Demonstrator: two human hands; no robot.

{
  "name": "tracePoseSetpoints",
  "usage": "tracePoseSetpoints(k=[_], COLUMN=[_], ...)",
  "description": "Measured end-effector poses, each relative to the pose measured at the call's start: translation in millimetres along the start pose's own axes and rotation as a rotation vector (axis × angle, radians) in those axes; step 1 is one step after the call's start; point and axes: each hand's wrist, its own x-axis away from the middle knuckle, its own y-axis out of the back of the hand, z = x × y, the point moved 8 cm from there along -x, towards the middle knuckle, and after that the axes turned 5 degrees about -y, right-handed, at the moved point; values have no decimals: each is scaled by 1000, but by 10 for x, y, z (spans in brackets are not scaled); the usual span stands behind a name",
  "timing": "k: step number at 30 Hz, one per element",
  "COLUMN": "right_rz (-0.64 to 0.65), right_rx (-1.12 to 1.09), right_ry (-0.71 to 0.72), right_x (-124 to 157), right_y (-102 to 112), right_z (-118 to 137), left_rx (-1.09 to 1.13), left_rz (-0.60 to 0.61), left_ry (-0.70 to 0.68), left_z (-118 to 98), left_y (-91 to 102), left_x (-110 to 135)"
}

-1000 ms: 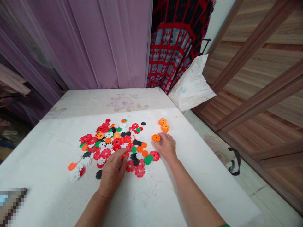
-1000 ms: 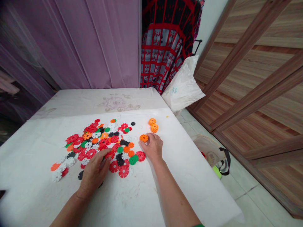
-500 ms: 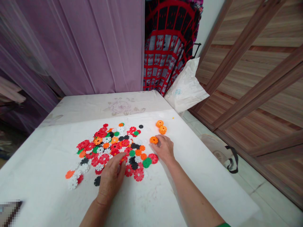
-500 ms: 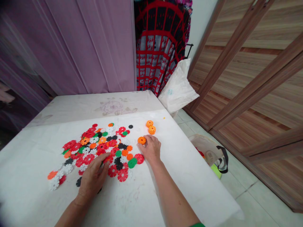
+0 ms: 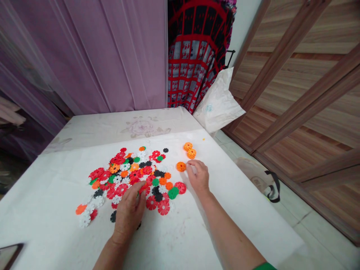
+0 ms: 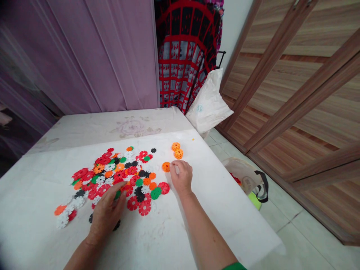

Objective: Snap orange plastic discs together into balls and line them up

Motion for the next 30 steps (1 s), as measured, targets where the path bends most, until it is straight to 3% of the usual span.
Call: tracePoseSetpoints(k=[3,5,7,12,14,20,24,26,30], right_rz=[-10,7,-6,-66,-78,-49,-7,17,36], right_rx=[-25,-68,-157,-467,-535,-524,-475,-438,-383], right_ry=[157,166,50,-428,-480,-460,-444,-435,-424], right_x=[80,107,85,48,42,50,79,88,95], right_y=[129,145,139,47,31,34,10,-8,-13], right_z=[225,263,146,-418,-498,-451,-423,-413,-390], left_rx=[9,11,10,-3,16,-15,-100,-135,-225], left_rz=[-39,-71,-96,-132,-170,-214,-191,-108,8], left_ry=[63,105,157,311,355,452,366,244,130], left_z=[82,133,195,406,490,725,741,652,478], left_y=[52,101,159,300,356,436,413,320,175], left_x=[5,5,7,40,65,132,101,51,40])
